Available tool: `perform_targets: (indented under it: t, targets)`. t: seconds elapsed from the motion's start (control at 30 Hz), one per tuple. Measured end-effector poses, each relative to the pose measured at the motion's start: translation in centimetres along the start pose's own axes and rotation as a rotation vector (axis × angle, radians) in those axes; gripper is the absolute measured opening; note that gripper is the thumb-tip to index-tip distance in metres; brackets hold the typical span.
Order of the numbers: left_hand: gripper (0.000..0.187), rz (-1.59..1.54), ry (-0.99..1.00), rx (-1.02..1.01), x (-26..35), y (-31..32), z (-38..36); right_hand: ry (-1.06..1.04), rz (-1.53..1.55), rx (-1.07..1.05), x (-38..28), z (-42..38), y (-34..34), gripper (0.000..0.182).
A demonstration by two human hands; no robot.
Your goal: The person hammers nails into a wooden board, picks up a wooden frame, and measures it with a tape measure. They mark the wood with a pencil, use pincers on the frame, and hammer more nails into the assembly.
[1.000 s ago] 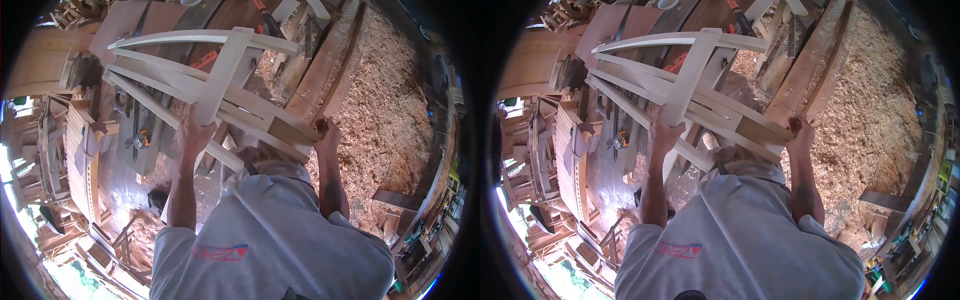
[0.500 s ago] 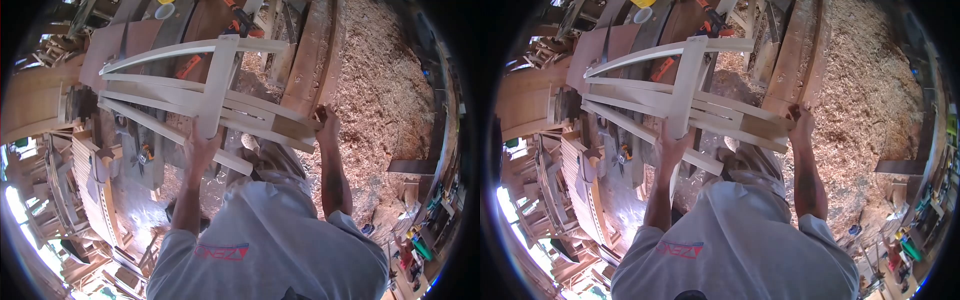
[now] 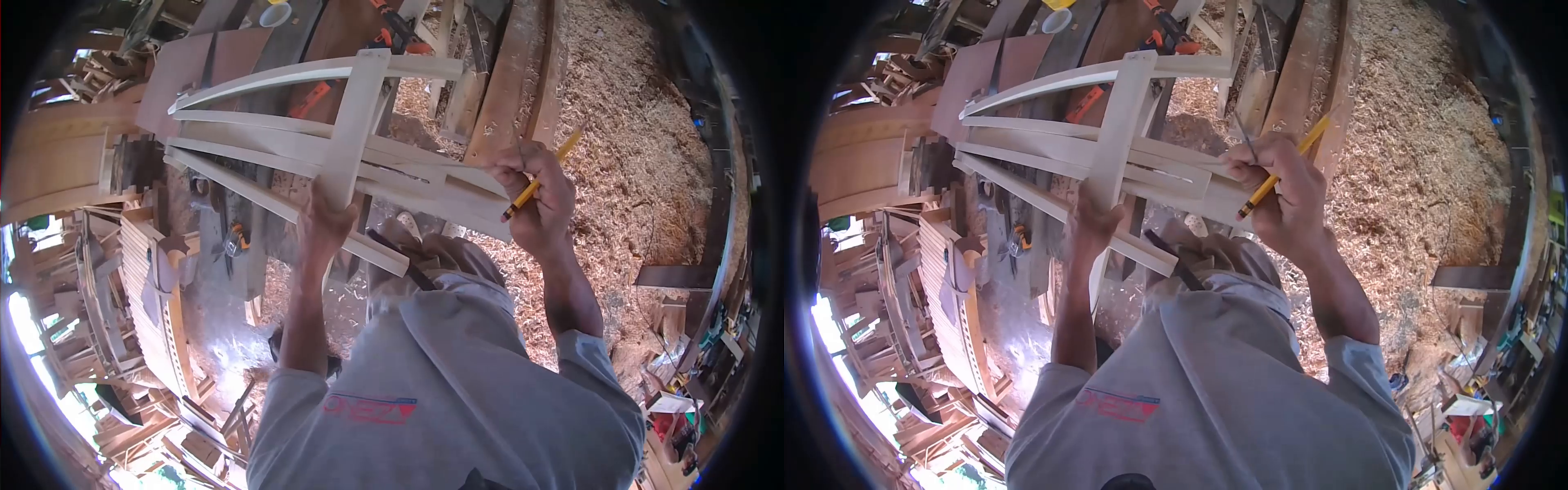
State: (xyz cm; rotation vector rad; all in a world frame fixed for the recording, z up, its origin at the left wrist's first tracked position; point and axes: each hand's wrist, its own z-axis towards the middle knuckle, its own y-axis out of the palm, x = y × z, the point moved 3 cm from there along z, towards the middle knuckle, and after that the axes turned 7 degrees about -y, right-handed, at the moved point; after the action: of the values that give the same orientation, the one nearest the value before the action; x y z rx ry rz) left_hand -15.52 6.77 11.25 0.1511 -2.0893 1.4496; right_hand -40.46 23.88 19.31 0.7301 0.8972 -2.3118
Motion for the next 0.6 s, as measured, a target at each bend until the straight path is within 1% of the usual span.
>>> perform_targets:
  t: [0.07, 0.1, 0.17, 0.2, 0.27, 0.3, 0.37, 0.4, 0.47, 0.5, 0.57, 0.6]
  targets:
    - [0.063, 0.003, -0.046, 0.001, 0.2, -0.1, 0.0, 0.059, 0.117, -0.001, 0.0, 0.3, 0.3, 0.009]
    - [0.063, 0.002, -0.050, 0.001, -0.2, 0.2, 0.0, 0.060, 0.119, -0.005, -0.5, 0.3, 0.4, 0.009]
    - [0.065, -0.058, 0.032, 0.008, -1.2, 0.7, 0.5, 0.124, 0.151, 0.063, -1.1, 1.0, 0.5, 0.016]
    - [0.065, -0.057, 0.037, 0.012, -0.9, 0.4, 0.6, 0.119, 0.151, 0.068, -1.0, 1.3, 0.6, 0.016]
    - [0.067, -0.038, -0.062, -0.076, -0.6, 0.2, 0.4, 0.007, 0.067, -0.019, -1.2, 1.3, 1.0, 0.014]
    - [0.067, -0.036, -0.056, -0.093, -0.9, 0.3, 0.4, 0.022, 0.057, -0.016, -1.3, 0.9, 1.3, 0.014]
    - [0.067, -0.017, 0.006, -0.057, -1.3, 0.7, 0.7, 0.054, 0.092, -0.044, -0.7, 0.2, 2.3, 0.014]
    - [0.067, -0.020, 0.003, -0.063, -1.2, 0.6, 0.7, 0.060, 0.091, -0.049, -0.5, 0.2, 3.0, 0.014]
    - [0.070, -0.117, -0.066, -0.151, -1.1, 0.3, 0.3, 0.029, 0.039, -0.130, -0.4, 0.2, 5.3, 0.015]
    - [0.070, -0.105, -0.053, -0.158, -0.9, 0.4, 0.3, 0.060, 0.003, -0.146, 0.2, -0.1, 7.0, 0.012]
    - [0.073, 0.161, 0.026, 0.027, -0.1, 0.5, 0.3, 0.202, 0.002, -0.226, 3.0, -1.5, 10.6, 0.016]
    - [0.073, 0.170, 0.045, 0.013, 0.4, 0.8, 0.7, 0.219, -0.006, -0.208, 4.0, -2.1, 12.0, 0.016]
